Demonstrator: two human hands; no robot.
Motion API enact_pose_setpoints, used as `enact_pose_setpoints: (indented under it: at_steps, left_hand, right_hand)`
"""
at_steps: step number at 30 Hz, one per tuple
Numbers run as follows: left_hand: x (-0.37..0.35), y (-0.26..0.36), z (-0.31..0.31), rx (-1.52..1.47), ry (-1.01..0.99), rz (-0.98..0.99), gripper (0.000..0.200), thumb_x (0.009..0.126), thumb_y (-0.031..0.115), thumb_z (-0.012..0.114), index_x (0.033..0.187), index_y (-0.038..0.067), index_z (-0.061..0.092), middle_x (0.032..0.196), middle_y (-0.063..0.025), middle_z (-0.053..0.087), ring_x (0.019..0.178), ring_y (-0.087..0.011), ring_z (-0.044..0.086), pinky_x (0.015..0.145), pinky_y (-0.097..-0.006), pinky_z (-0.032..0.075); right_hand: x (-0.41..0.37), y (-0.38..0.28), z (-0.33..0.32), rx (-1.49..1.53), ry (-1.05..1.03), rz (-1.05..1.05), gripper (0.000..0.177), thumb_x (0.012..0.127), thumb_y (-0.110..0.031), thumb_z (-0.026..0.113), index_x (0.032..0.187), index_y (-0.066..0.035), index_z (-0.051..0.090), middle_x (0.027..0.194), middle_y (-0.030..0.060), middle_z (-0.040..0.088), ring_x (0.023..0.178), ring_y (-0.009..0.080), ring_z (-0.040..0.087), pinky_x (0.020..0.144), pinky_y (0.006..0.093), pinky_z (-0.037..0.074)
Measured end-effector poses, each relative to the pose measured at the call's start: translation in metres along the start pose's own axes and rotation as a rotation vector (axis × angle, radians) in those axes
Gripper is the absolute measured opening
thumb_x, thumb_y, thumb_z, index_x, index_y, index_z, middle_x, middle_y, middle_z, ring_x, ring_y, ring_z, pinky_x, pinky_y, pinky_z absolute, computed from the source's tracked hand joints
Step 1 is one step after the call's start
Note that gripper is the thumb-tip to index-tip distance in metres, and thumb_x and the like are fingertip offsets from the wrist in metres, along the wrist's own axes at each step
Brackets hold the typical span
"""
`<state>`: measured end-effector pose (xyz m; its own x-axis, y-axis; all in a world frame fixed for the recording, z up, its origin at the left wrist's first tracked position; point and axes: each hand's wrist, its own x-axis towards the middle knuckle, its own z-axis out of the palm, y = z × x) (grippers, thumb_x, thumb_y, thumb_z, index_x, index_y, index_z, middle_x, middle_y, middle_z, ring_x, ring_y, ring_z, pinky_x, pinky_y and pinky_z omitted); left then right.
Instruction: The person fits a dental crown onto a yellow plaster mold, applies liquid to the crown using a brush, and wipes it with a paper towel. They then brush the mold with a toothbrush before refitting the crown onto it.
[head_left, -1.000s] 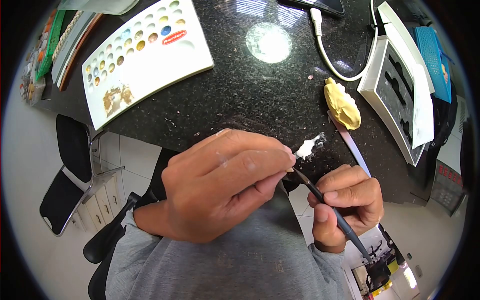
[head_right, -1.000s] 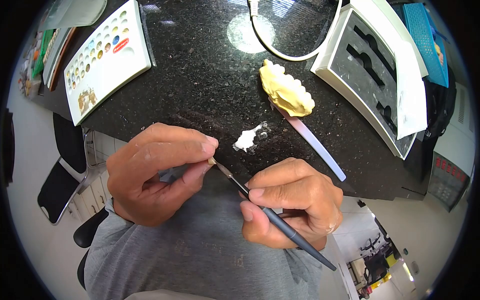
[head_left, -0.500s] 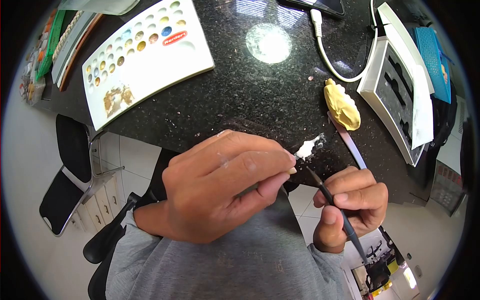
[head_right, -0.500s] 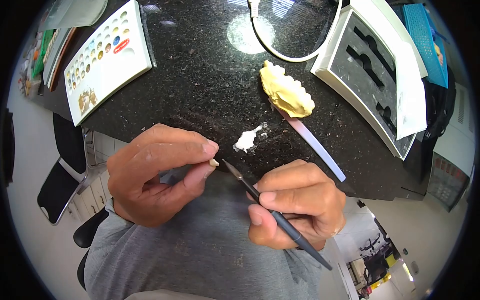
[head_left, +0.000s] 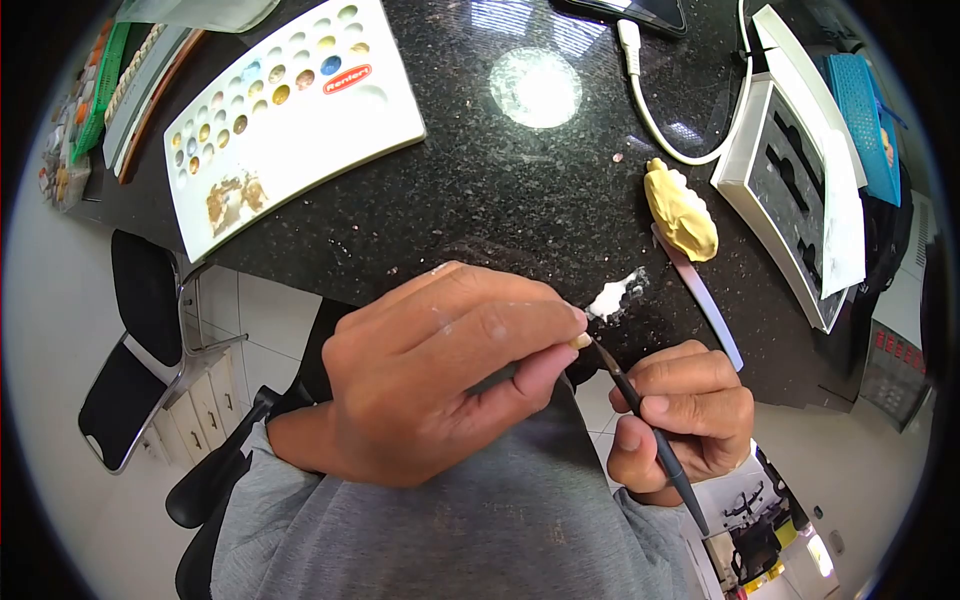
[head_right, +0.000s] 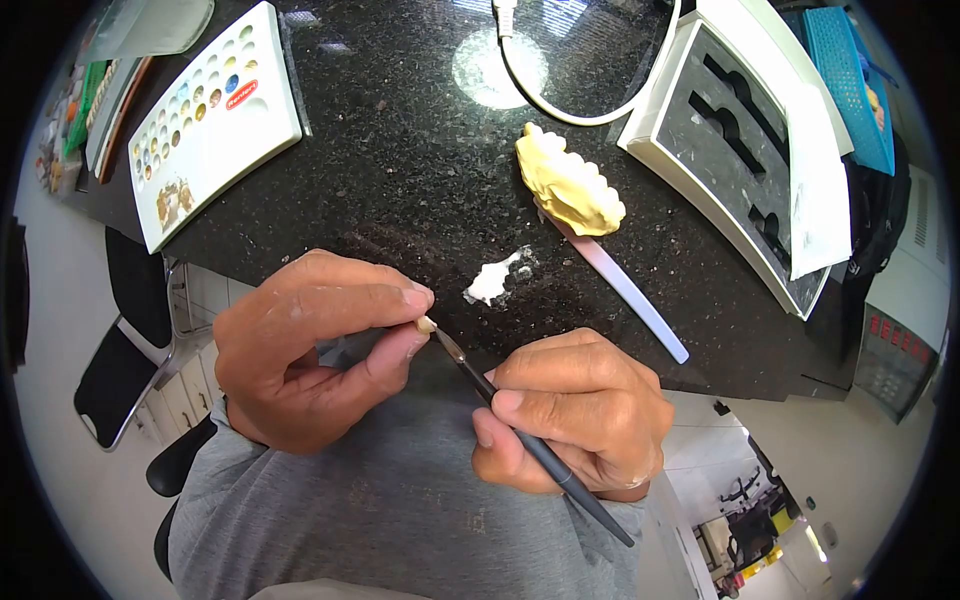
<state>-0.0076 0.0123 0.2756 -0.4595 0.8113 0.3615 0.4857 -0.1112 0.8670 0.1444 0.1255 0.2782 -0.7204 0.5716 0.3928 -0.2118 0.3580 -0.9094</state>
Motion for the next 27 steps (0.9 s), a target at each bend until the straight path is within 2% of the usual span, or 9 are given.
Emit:
enact_pose_setpoints:
  at_steps: [27]
  left_hand:
    - [-0.0021,-0.0010,0.0007,0.002,0.006,0.003,0.033,0.059,-0.010,0.074,0.089,0.000,0.065,0.084,-0.0149,0.066,0.075,-0.0216,0.067,0.059,-0.0259,0.054]
  right_hand:
    - [0.0021,-0.0005,-0.0003,-0.009,-0.017,0.026,0.029,0.058,0.005,0.076,0.081,0.001,0.059,0.068,0.0140,0.061,0.054,0.0164,0.062,0.044,0.0234,0.048]
